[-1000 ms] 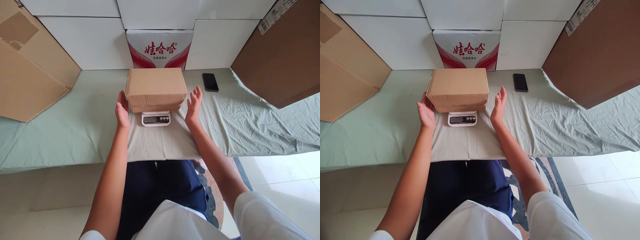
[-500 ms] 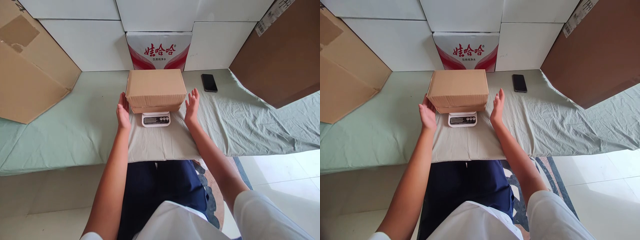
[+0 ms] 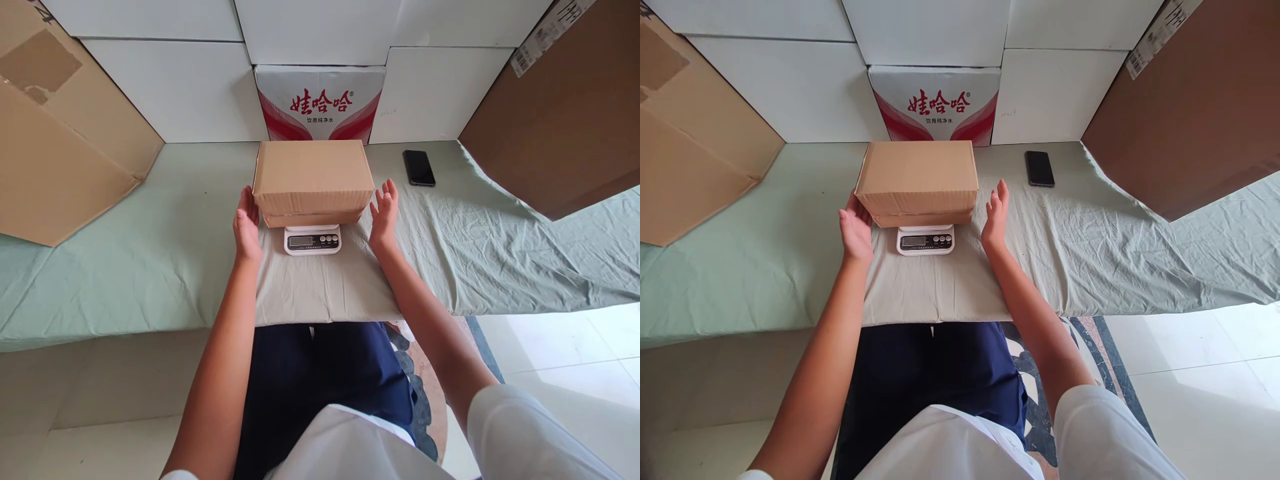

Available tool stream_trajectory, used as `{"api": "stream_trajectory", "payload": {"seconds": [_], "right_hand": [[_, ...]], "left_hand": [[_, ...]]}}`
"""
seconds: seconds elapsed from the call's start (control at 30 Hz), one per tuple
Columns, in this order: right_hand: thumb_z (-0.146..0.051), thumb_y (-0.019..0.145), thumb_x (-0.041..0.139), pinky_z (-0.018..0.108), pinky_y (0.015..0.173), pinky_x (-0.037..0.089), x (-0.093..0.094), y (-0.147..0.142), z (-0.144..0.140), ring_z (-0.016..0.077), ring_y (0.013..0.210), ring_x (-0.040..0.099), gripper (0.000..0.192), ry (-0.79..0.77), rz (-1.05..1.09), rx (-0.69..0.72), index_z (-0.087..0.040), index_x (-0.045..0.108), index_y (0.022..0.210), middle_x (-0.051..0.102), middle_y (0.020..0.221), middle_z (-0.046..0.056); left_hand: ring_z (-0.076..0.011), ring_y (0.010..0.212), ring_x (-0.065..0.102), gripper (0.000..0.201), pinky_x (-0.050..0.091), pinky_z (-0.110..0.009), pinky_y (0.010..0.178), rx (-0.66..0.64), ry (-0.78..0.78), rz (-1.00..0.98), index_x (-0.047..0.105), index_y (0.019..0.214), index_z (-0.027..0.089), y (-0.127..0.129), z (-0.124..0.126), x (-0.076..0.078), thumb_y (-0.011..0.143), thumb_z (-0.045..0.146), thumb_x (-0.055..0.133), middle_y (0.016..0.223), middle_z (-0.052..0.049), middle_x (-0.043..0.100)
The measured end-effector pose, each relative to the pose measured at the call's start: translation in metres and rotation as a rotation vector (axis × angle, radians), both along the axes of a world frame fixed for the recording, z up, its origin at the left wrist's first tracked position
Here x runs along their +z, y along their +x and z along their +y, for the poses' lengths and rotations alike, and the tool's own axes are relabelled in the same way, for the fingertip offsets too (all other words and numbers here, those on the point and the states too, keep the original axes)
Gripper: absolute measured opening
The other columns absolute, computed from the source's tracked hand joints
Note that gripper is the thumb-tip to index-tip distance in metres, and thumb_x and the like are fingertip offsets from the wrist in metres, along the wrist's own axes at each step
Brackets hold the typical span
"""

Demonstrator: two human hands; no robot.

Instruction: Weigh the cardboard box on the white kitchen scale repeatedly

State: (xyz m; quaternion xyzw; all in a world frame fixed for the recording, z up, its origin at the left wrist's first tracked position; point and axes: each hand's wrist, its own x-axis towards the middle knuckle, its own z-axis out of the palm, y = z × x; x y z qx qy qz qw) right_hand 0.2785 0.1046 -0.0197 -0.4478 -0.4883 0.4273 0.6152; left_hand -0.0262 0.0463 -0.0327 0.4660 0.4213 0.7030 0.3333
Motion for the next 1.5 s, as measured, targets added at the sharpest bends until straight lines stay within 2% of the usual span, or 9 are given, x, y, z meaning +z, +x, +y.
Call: {"api": "stream_trajectory", "payload": {"seconds": [0.2,0.47,0.7,1.0,1.23,1.43,1.5], "right_hand": [[-0.067,0.082,0.047,0.066,0.129,0.025,0.005,-0.003,-0.003,0.0298,0.163,0.025,0.073,0.001,0.048,0.015,-0.039,0.031,0.147,0.022,0.172,0.004],[-0.071,0.087,0.038,0.066,0.127,0.031,-0.006,0.002,0.003,0.0300,0.163,0.024,0.075,0.040,-0.072,0.045,-0.040,0.023,0.153,0.018,0.173,0.003],[-0.069,0.085,0.048,0.060,0.131,0.027,-0.003,-0.001,0.001,0.0276,0.163,0.026,0.072,0.038,-0.016,0.024,-0.038,0.033,0.149,0.023,0.172,0.003],[-0.065,0.085,0.051,0.061,0.131,0.026,0.000,-0.004,-0.002,0.0272,0.162,0.026,0.068,0.037,0.008,0.026,-0.038,0.036,0.146,0.026,0.171,0.003],[-0.065,0.083,0.055,0.059,0.132,0.026,0.003,-0.005,-0.004,0.0270,0.163,0.026,0.066,0.050,0.038,0.078,-0.043,0.040,0.144,0.030,0.170,-0.004],[-0.070,0.089,0.042,0.060,0.131,0.028,0.015,-0.008,-0.015,0.0295,0.159,0.037,0.065,0.063,0.069,0.152,-0.045,0.036,0.150,0.030,0.171,-0.004],[-0.070,0.092,0.040,0.059,0.133,0.025,0.017,-0.011,-0.020,0.0277,0.161,0.033,0.066,0.091,0.056,0.188,-0.046,0.033,0.152,0.031,0.171,-0.006]], "left_hand": [[-0.0270,0.161,0.028,0.081,0.026,-0.046,0.133,-0.017,0.025,-0.002,0.052,0.148,0.037,-0.008,0.000,-0.002,0.087,0.086,0.033,0.170,-0.001,0.038],[-0.0265,0.161,0.028,0.086,0.027,-0.045,0.133,-0.005,-0.007,0.039,0.048,0.152,0.036,-0.006,-0.001,-0.002,0.085,0.088,0.031,0.171,-0.002,0.036],[-0.0271,0.160,0.029,0.087,0.028,-0.045,0.132,0.016,-0.020,0.018,0.050,0.150,0.036,-0.003,0.000,-0.002,0.084,0.089,0.033,0.170,-0.002,0.037],[-0.0287,0.160,0.031,0.091,0.030,-0.045,0.132,-0.002,-0.024,0.037,0.051,0.150,0.034,-0.001,-0.002,0.003,0.081,0.091,0.034,0.170,-0.004,0.036],[-0.0300,0.160,0.031,0.089,0.030,-0.045,0.131,0.010,-0.007,-0.010,0.054,0.147,0.033,0.007,-0.008,0.009,0.080,0.090,0.041,0.169,-0.004,0.039],[-0.0293,0.160,0.030,0.085,0.027,-0.047,0.132,-0.027,0.037,0.046,0.052,0.150,0.032,0.014,-0.024,0.017,0.085,0.086,0.040,0.169,-0.004,0.038],[-0.0290,0.160,0.031,0.085,0.028,-0.046,0.132,-0.035,0.051,0.063,0.051,0.151,0.032,0.017,-0.028,0.019,0.086,0.085,0.039,0.169,-0.003,0.039]]}}
